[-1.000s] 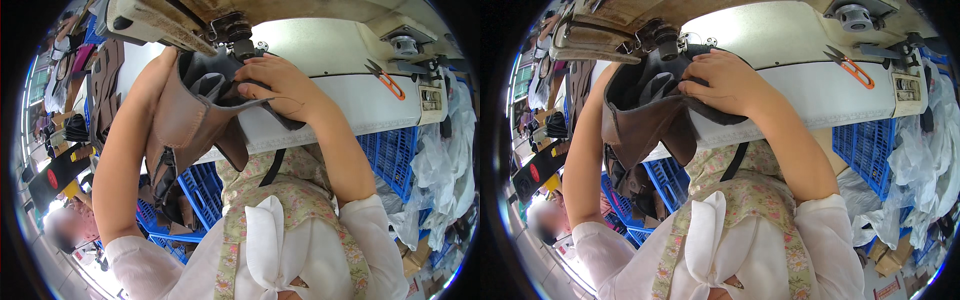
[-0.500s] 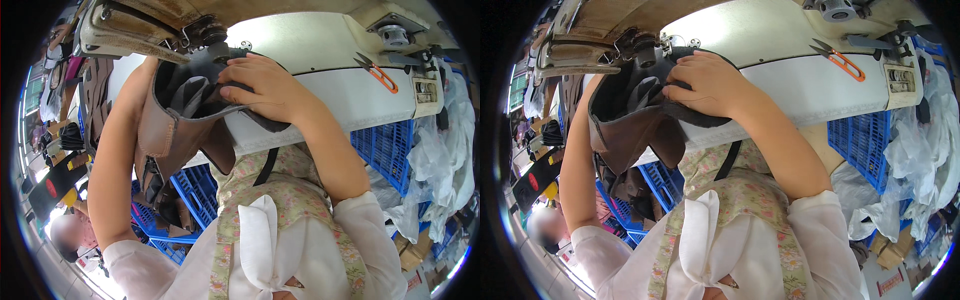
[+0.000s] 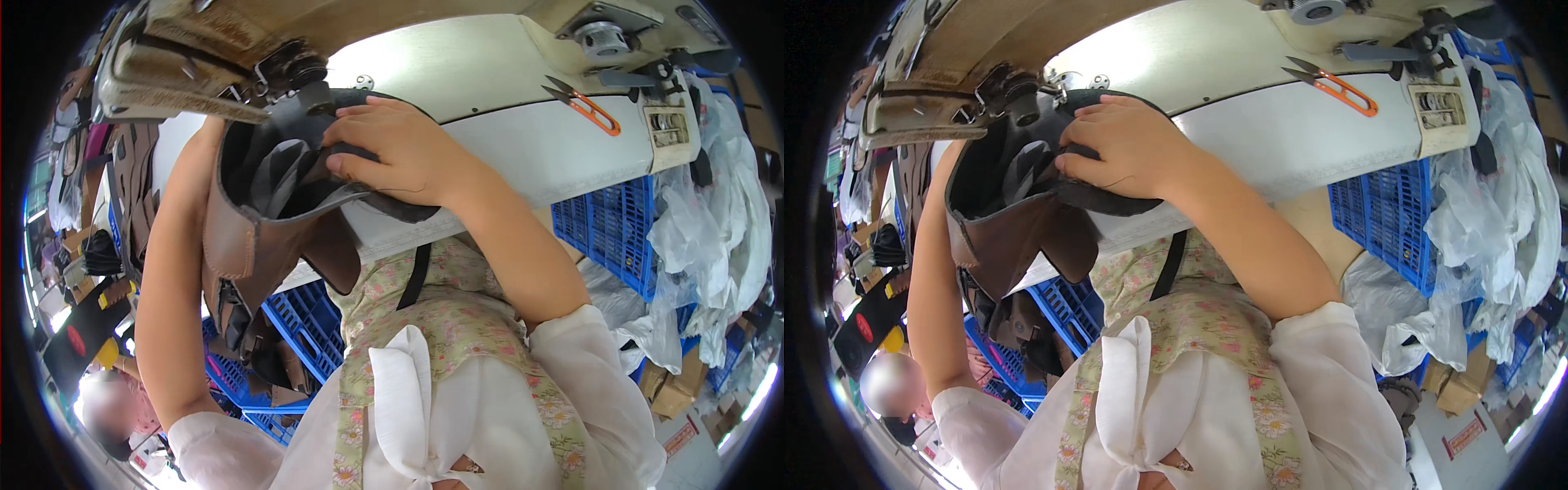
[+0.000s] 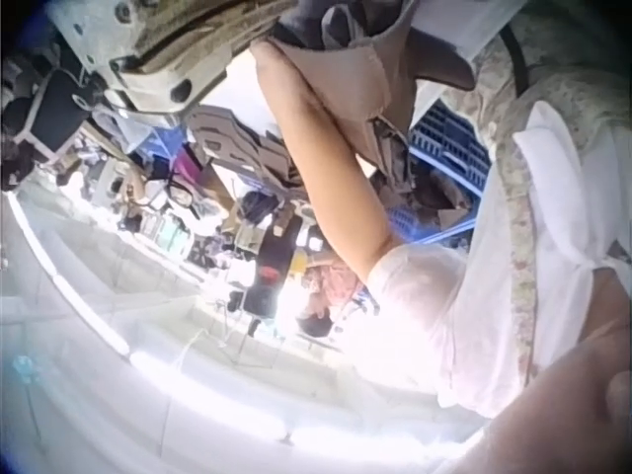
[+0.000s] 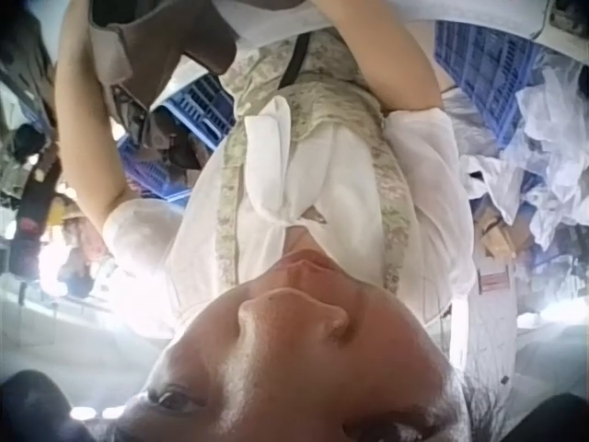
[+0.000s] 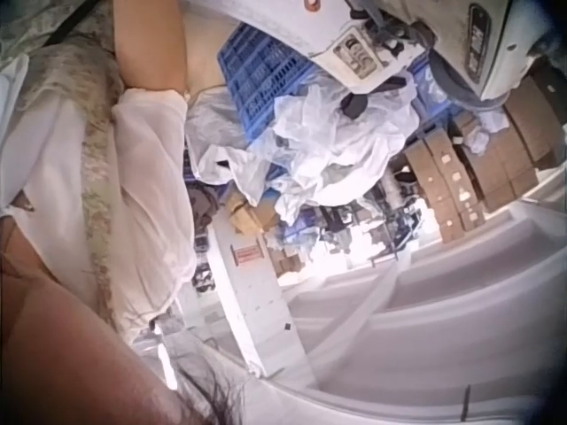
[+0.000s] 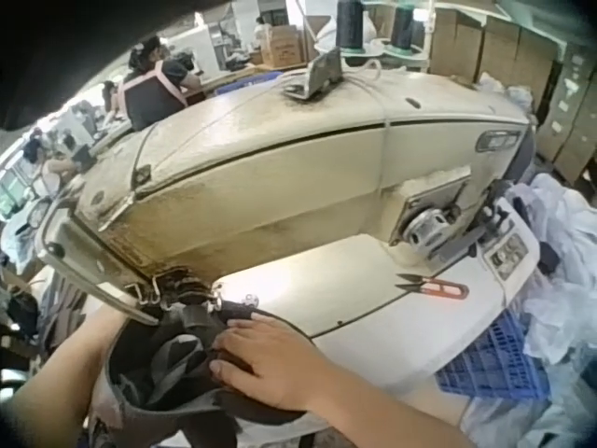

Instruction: Sewing leather shoe upper components using an industrial sewing machine.

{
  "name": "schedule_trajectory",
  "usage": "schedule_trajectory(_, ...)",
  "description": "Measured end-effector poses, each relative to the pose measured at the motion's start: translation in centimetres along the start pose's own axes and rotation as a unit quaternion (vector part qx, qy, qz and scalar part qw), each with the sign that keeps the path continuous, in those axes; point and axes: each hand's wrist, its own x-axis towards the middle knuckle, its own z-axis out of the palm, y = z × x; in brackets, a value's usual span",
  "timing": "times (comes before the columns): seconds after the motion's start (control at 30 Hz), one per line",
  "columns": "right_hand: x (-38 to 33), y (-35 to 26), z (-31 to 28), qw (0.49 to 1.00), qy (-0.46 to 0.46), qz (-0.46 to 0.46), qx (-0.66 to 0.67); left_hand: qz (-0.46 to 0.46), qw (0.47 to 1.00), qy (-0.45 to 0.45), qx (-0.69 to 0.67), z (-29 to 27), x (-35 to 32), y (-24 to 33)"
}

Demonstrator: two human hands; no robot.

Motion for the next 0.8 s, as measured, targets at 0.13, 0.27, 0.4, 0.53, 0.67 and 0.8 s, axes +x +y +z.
schedule_trajectory(0.13,-0.1,0.0,0.1,1.0,0.012,0.003,0.0,0.004,1.0,-0.01,0.006,0.4,-0.5,-0.1)
schedule_trajectory(0.27,-0.1,0.1,0.1,1.0,0.009,0.003,-0.003,0.005,1.0,-0.003,0.011,0.3,-0.2,-0.1)
schedule_trajectory(0.4,0.0,0.0,-0.2,1.0,-0.011,0.009,-0.002,0.004,1.0,0.003,0.018,0.1,0.0,-0.2)
schedule_trajectory(0.53,-0.2,0.1,0.0,1.0,0.01,0.003,-0.004,0.005,1.0,0.005,0.025,-0.2,0.3,-0.1)
schedule_trajectory(0.67,-0.2,0.0,0.0,1.0,0.003,0.006,-0.005,0.007,0.999,0.008,0.033,-0.1,0.2,-0.1)
schedule_trajectory(0.8,-0.1,0.1,-0.2,1.0,-0.02,0.011,-0.005,0.016,0.999,0.018,0.044,0.2,0.1,0.2)
